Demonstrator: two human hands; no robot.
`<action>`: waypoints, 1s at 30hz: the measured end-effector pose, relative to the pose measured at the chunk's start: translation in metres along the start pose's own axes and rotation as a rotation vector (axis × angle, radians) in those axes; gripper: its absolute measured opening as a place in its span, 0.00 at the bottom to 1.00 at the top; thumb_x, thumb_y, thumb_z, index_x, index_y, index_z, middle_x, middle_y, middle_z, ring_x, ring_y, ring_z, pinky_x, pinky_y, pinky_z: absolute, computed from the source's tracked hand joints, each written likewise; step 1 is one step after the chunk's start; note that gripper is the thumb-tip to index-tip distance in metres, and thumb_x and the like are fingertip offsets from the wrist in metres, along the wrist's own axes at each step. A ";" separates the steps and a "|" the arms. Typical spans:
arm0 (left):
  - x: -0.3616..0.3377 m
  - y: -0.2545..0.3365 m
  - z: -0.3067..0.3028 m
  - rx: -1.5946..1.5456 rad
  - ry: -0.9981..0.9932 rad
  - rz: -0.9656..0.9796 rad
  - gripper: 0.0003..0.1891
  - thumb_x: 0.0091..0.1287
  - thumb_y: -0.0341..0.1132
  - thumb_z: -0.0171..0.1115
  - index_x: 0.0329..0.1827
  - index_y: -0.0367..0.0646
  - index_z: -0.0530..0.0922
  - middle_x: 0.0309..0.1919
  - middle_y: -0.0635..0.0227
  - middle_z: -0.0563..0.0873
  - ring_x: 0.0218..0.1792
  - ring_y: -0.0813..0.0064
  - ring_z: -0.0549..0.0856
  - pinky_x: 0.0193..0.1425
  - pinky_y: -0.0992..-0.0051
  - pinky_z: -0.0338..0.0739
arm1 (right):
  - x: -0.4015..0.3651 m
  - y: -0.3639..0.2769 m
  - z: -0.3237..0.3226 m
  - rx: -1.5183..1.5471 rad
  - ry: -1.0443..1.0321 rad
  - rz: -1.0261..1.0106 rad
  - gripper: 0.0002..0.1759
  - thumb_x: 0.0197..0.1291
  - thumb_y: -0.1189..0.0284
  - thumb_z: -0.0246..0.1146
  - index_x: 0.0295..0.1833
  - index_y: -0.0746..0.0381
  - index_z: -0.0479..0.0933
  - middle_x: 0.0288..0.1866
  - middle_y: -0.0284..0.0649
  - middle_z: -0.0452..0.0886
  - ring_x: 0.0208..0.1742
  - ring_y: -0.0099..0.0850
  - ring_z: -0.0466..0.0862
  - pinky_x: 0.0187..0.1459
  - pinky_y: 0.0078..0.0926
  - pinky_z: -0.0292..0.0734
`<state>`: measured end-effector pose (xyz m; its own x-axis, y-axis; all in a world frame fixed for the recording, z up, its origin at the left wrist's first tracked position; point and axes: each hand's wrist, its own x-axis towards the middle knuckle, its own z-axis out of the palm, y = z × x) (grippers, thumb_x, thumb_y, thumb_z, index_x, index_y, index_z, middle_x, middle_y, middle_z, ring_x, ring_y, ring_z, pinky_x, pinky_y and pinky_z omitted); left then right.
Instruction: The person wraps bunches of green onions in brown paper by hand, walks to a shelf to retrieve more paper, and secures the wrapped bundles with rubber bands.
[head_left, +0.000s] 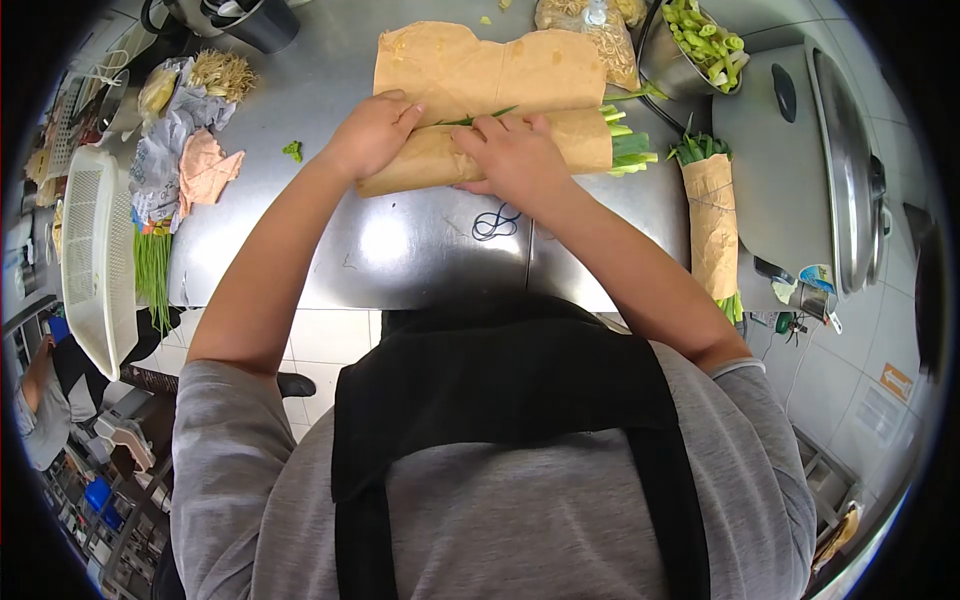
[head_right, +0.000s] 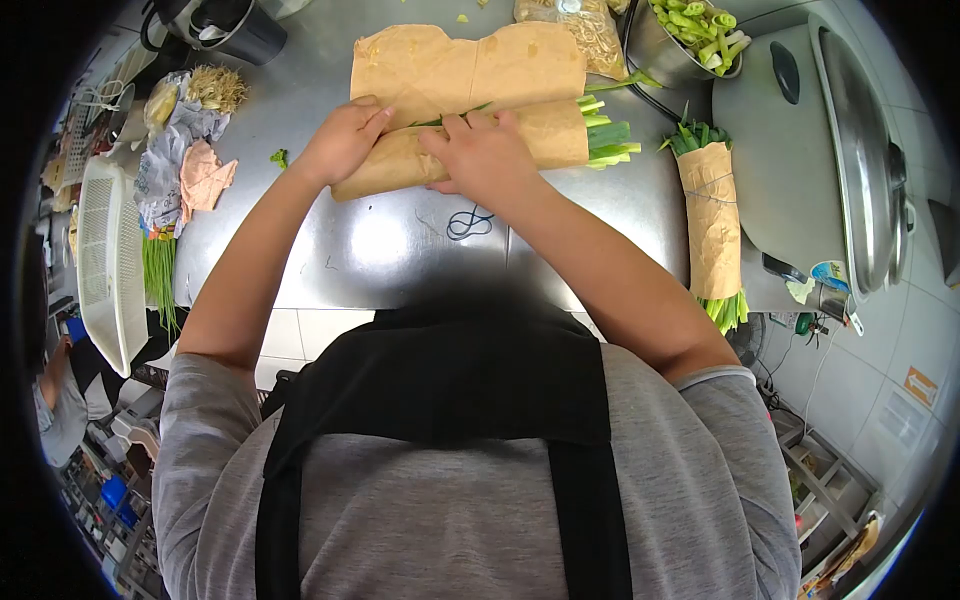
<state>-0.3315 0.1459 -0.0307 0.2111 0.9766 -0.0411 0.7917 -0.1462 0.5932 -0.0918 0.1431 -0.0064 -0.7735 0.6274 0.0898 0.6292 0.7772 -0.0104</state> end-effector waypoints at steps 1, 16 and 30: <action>0.002 0.000 -0.003 -0.079 -0.078 -0.081 0.21 0.81 0.45 0.47 0.42 0.39 0.83 0.36 0.55 0.86 0.39 0.55 0.83 0.53 0.62 0.76 | 0.005 0.002 -0.003 0.008 -0.054 0.003 0.37 0.47 0.45 0.75 0.61 0.48 0.77 0.51 0.34 0.82 0.51 0.33 0.84 0.52 0.42 0.71; -0.053 0.069 0.001 0.217 0.164 0.004 0.31 0.58 0.52 0.73 0.62 0.49 0.77 0.56 0.58 0.79 0.59 0.52 0.76 0.64 0.47 0.70 | 0.045 0.031 -0.027 0.402 -0.525 0.021 0.38 0.58 0.45 0.69 0.67 0.57 0.75 0.56 0.49 0.85 0.59 0.48 0.83 0.60 0.42 0.78; -0.032 0.053 0.014 0.616 0.140 0.067 0.46 0.42 0.64 0.78 0.63 0.46 0.75 0.48 0.64 0.82 0.47 0.61 0.83 0.55 0.62 0.74 | 0.027 0.032 -0.002 0.169 0.026 0.075 0.36 0.53 0.44 0.71 0.60 0.56 0.77 0.50 0.39 0.82 0.55 0.36 0.80 0.58 0.40 0.74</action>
<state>-0.2880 0.1045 -0.0089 0.2276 0.9675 0.1105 0.9728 -0.2309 0.0178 -0.0925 0.1844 -0.0024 -0.7211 0.6843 0.1086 0.6617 0.7266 -0.1851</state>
